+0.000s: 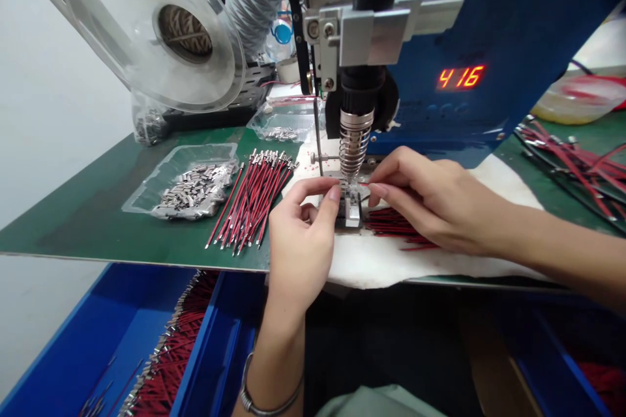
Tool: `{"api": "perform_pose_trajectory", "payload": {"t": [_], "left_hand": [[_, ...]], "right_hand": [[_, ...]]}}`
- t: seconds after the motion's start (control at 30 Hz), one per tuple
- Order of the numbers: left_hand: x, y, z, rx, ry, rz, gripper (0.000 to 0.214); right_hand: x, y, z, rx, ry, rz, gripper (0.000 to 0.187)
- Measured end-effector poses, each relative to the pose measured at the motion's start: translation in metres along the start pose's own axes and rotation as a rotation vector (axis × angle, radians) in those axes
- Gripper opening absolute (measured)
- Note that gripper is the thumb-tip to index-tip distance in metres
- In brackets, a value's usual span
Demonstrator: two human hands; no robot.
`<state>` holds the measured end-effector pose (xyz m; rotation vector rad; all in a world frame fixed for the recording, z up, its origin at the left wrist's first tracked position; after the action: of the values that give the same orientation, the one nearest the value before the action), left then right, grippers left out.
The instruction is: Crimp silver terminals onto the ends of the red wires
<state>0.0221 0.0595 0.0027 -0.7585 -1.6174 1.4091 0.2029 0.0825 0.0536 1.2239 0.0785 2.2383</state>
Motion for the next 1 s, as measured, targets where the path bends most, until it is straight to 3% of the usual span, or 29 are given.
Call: {"api": "perform_pose_trajectory", "payload": {"t": [0.2, 0.5, 1.0], "left_hand": [[-0.001, -0.001, 0.001, 0.014, -0.012, -0.003, 0.010], [-0.001, 0.002, 0.000, 0.007, -0.025, 0.009, 0.015], [-0.001, 0.004, 0.001, 0.001, -0.030, 0.023, 0.015]], "right_hand": [[-0.001, -0.001, -0.005, -0.051, 0.030, 0.095, 0.016], [-0.003, -0.002, -0.006, -0.052, -0.027, 0.022, 0.014], [-0.001, 0.007, -0.003, -0.054, -0.073, 0.097, 0.010]]}}
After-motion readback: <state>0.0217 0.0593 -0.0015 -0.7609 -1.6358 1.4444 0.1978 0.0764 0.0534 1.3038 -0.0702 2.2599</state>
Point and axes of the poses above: each hand's wrist, its own x-axis towards the middle knuckle, its own z-axis out of the back of the hand, y = z × x, the point moved 7 cm from there along x, towards the middle knuckle, and after that the axes turned 15 degrees about -y, right-handed, at the moved point
